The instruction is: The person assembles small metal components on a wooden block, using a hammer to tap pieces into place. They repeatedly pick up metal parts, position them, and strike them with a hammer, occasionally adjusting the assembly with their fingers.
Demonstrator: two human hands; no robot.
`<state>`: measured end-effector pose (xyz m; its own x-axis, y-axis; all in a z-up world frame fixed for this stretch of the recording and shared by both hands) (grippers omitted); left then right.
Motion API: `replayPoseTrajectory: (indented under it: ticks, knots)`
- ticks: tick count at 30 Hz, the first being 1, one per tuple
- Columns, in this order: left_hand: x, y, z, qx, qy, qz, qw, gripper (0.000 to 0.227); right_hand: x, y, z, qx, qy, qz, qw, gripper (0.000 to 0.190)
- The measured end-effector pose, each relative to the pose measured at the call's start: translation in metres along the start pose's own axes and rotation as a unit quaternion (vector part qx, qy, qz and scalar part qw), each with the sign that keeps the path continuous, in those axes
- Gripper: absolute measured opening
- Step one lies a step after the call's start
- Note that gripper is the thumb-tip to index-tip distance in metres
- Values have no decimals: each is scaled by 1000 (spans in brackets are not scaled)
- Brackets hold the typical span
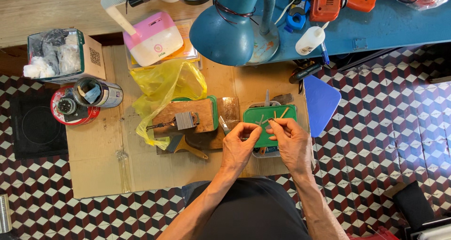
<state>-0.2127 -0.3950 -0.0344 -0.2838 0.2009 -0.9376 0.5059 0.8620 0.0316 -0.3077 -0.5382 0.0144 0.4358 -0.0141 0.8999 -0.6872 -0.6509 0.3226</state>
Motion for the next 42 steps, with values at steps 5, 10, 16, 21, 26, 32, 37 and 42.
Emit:
replayPoseTrajectory:
  ticks: [5, 10, 16, 21, 26, 32, 37, 42]
  knots:
    - [21, -7, 5, 28, 77, -118, 990, 26, 19, -7, -5, -10, 72, -28, 997, 20]
    - [28, -7, 6, 29, 88, -137, 986, 26, 39, -8, -9, -19, 148, -54, 987, 24]
    - [36, -9, 7, 32, 87, -144, 985, 27, 46, -2, -11, -41, 169, -97, 980, 24]
    - [47, -13, 10, 37, 92, -150, 984, 27, 43, -1, -10, -36, 154, -103, 982, 23]
    - [38, -8, 8, 20, 10, 12, 1000, 22, 42, -2, -9, -31, 142, -83, 986, 22]
    - [30, -22, 5, 26, -66, 198, 978, 20, 48, -2, -11, -38, 141, -109, 983, 23]
    - [19, -31, 4, 26, -129, 238, 962, 27, 65, 3, -17, -41, 191, -130, 972, 21]
    - [-17, -10, -18, 41, -226, 229, 946, 38, 72, -8, -26, -44, 185, -87, 978, 19]
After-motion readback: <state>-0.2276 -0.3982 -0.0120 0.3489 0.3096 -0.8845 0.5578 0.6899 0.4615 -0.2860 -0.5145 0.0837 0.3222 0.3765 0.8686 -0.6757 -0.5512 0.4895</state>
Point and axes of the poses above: each hand's wrist, its own z-axis towards the middle knuckle, its own y-axis out of the back of the hand, x = y × z, the point moved 10 cm from there along z, towards the middle knuckle, and after that the axes turned 3 degrees about -x, right-handed, at the moved point
